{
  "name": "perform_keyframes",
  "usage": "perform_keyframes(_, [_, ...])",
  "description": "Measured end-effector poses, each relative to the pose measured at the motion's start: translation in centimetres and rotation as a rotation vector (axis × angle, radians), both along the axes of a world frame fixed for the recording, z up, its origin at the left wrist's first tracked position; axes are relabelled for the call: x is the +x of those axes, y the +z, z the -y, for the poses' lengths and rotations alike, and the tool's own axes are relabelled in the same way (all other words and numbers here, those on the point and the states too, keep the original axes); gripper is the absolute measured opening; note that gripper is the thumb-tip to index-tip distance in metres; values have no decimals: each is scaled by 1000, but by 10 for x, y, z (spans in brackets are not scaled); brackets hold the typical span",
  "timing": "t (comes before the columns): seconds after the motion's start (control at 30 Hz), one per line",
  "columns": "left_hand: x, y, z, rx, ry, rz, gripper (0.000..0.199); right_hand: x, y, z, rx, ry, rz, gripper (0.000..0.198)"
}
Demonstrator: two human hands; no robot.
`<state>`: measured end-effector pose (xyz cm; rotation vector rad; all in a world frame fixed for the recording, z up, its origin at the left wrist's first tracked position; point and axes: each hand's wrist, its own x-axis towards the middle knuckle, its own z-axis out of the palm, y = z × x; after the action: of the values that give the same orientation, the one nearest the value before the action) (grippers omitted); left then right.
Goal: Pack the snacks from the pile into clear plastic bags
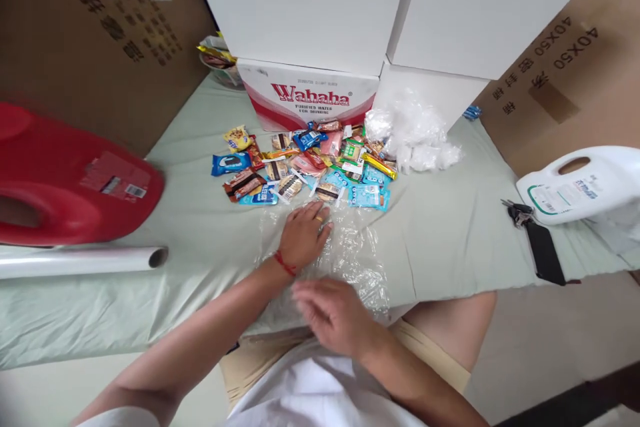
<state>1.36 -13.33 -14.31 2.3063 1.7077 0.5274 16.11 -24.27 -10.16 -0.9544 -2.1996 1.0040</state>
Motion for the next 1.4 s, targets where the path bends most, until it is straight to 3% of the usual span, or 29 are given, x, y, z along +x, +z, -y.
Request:
perform_keyframes(0.1, [0,1,2,15,-20,25,40,30,-9,-32,166,-273,255,43])
perform_keyframes(0.27, [-8,3,-6,90,26,200,28,97,-30,-71,211,-449,667,47])
perform_keyframes(0.4, [-20,6,-17,74,155,200,25,123,-9,-100,204,-480,685,45])
perform_keyframes(0.53, [-26,8,-22,11,163,123,19,84,29,-154,191,-462,657,40])
perform_keyframes(0.67, [-25,9,-19,9,106,126,15,9,58,-226,367,-321,788,38])
perform_keyframes(0.8, [-23,8,-16,-3,88,144,16,-53,65,-298,530,-60,952,61])
perform_keyframes(0.93, [-26,4,-21,-26,140,322,18,-82,61,-339,504,66,1148,63])
perform_keyframes(1.07, [-31,-3,-30,-31,217,642,25,-76,70,-332,493,-74,1036,53])
perform_keyframes(1.2, [-34,-7,-33,-34,268,960,38,-38,88,-286,455,-217,658,61])
perform_keyframes(1.3, [-35,-7,-33,-80,327,1138,54,-4,95,-236,301,-124,456,60])
perform_keyframes(1.4, [-34,-5,-33,-113,359,1271,63,17,89,-184,146,5,425,58])
